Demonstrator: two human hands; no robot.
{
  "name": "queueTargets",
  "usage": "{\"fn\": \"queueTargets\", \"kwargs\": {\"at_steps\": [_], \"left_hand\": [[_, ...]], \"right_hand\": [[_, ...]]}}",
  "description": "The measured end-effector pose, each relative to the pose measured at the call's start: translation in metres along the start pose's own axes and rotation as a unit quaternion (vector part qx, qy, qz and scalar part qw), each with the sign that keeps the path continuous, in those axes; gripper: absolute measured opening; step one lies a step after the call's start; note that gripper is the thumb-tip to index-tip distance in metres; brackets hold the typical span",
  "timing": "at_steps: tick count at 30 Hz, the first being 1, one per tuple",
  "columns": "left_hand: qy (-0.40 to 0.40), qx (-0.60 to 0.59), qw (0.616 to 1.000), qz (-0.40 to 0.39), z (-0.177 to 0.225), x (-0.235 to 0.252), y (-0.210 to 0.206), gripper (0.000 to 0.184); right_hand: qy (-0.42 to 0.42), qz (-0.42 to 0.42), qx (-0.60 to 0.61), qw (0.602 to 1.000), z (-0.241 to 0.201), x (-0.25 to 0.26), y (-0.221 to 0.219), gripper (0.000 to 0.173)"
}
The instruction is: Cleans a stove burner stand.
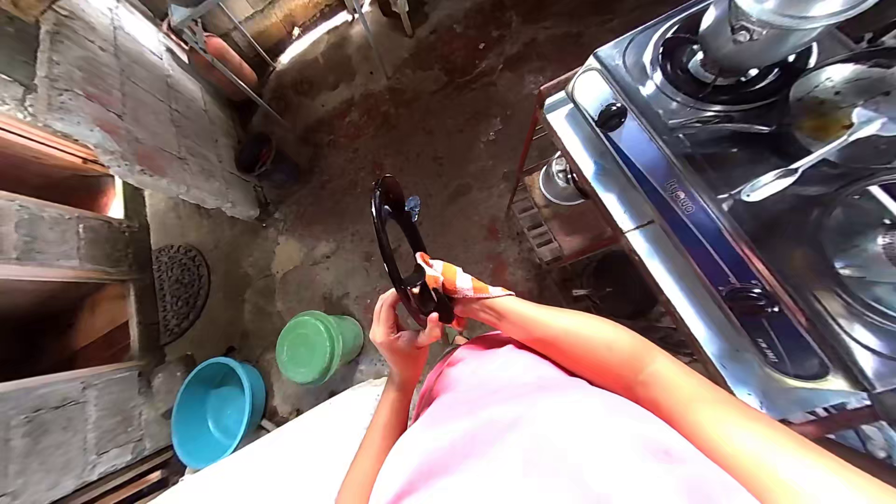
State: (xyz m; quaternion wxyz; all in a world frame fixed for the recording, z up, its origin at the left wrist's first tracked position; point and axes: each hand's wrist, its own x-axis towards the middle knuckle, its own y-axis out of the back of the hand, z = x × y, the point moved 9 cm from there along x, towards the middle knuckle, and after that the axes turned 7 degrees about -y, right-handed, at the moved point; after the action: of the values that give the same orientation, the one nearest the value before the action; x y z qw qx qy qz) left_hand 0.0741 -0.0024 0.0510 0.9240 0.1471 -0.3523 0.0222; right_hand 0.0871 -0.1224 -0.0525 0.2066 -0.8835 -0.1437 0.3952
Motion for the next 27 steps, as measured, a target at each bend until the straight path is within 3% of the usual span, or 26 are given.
{"fn": "queueTargets", "kwargs": {"at_steps": [4, 7, 9, 12, 16, 20, 22, 24, 27], "left_hand": [[0.064, -0.057, 0.996, 0.031, -0.023, 0.002, 0.012, 0.053], [0.077, -0.088, 0.992, 0.036, -0.028, 0.004, 0.017, 0.055], [0.077, -0.087, 0.993, 0.027, -0.028, 0.004, 0.017, 0.054], [0.066, -0.079, 0.995, 0.014, -0.027, 0.0, 0.016, 0.055], [0.024, -0.02, 0.999, -0.008, -0.014, -0.005, 0.012, 0.056], [-0.037, 0.032, 0.998, -0.045, 0.005, -0.002, 0.0, 0.057], [-0.042, 0.033, 0.997, -0.055, 0.004, -0.001, -0.002, 0.056], [-0.022, 0.025, 0.998, -0.053, -0.004, 0.0, -0.001, 0.056], [0.035, -0.005, 0.999, -0.033, -0.025, 0.001, 0.003, 0.061]], "right_hand": [[-0.011, -0.094, 0.04, 0.995, 0.007, 0.024, -0.003, 0.023], [0.069, -0.149, -0.011, 0.986, 0.008, 0.025, -0.004, 0.014], [0.067, -0.117, 0.026, 0.991, 0.012, 0.023, -0.003, 0.012], [0.022, 0.029, 0.066, 0.997, 0.008, 0.017, 0.002, 0.02], [-0.013, 0.11, -0.019, 0.994, 0.005, 0.01, 0.001, 0.026], [0.02, 0.088, -0.083, 0.992, 0.01, 0.018, -0.002, 0.033], [0.051, 0.077, -0.097, 0.991, 0.001, 0.012, -0.009, 0.024], [0.092, 0.081, -0.202, 0.972, -0.001, 0.016, -0.007, 0.015], [0.034, 0.09, -0.335, 0.937, 0.003, 0.019, -0.008, 0.024]]}}
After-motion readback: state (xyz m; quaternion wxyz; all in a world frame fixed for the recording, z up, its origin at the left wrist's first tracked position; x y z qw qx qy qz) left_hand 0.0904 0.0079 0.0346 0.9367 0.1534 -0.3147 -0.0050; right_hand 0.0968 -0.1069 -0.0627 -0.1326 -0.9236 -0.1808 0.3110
